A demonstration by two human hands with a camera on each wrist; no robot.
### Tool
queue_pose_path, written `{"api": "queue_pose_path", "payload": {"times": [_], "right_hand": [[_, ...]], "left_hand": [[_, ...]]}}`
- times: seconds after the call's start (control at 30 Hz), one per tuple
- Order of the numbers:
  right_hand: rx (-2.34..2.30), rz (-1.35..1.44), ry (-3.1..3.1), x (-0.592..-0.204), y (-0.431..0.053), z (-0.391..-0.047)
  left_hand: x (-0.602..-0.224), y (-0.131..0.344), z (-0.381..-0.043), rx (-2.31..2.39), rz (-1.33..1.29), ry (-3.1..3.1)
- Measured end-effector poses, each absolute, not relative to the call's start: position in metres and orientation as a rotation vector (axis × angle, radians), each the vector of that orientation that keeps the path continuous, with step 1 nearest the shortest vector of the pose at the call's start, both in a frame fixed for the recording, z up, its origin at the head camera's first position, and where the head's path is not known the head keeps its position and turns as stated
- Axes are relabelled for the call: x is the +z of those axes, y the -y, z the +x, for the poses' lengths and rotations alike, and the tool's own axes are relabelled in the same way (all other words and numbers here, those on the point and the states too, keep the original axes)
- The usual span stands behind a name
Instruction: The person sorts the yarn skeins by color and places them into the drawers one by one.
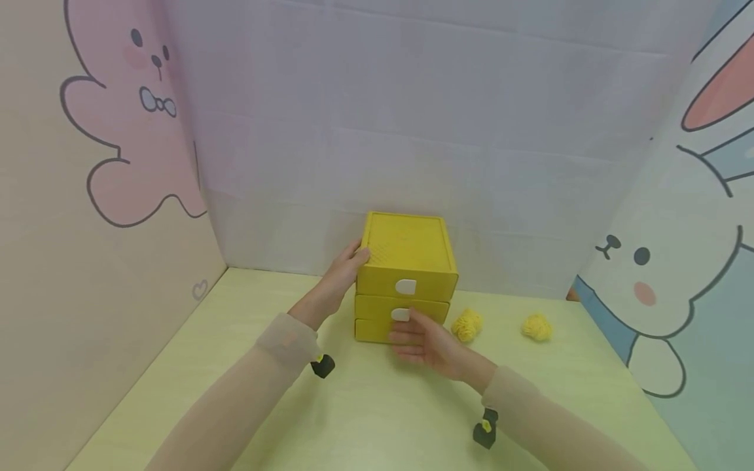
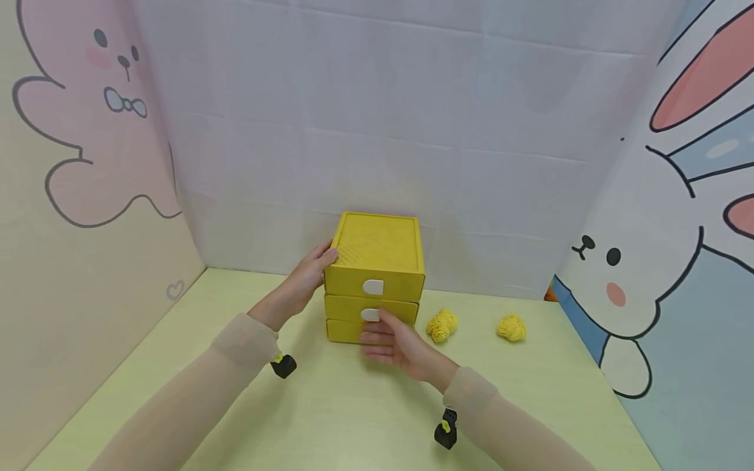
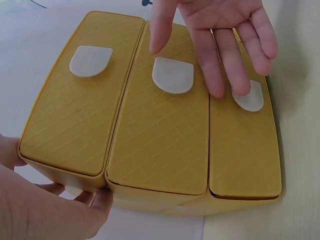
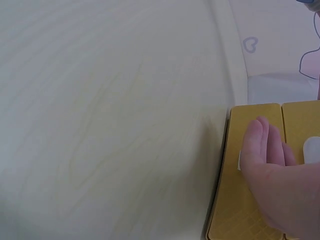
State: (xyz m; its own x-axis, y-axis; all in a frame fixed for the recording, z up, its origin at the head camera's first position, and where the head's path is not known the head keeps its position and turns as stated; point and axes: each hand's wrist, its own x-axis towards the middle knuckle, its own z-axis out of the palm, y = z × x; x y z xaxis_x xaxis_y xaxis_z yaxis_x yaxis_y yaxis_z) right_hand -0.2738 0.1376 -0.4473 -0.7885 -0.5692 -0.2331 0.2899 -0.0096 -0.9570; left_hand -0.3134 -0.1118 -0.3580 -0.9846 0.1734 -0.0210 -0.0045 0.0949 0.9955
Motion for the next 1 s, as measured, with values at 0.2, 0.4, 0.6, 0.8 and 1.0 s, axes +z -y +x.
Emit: {"api": "queue_pose_path", "payload": {"times": [0.2,0.4,0.6,0.8,1.0], "right_hand": [[-1.855,-0.245,-1.680,-0.451,-0.146,-0.270],[-1.831,-0.199,-1.722,-0.458,-0.154,-0.266],[-1.812,-0.193,-1.706,-0.463,-0.159,-0.265],[-1.802,-0.165,-1.684,-0.468,-0.159,-0.266],[-1.819,-0.112,-1.654,-0.475,-0.155,-0.269]], "left_hand": [[-0.357,0.112,-0.313,2.012,0.172,-2.224],[-0.358,0.112,-0.313,1.999,0.182,-2.232],[-0.358,0.112,-0.313,1.997,0.170,-2.232],[-0.357,0.112,-0.311,1.991,0.154,-2.238],[-0.358,0.112,-0.311,1.987,0.156,-2.243]]}}
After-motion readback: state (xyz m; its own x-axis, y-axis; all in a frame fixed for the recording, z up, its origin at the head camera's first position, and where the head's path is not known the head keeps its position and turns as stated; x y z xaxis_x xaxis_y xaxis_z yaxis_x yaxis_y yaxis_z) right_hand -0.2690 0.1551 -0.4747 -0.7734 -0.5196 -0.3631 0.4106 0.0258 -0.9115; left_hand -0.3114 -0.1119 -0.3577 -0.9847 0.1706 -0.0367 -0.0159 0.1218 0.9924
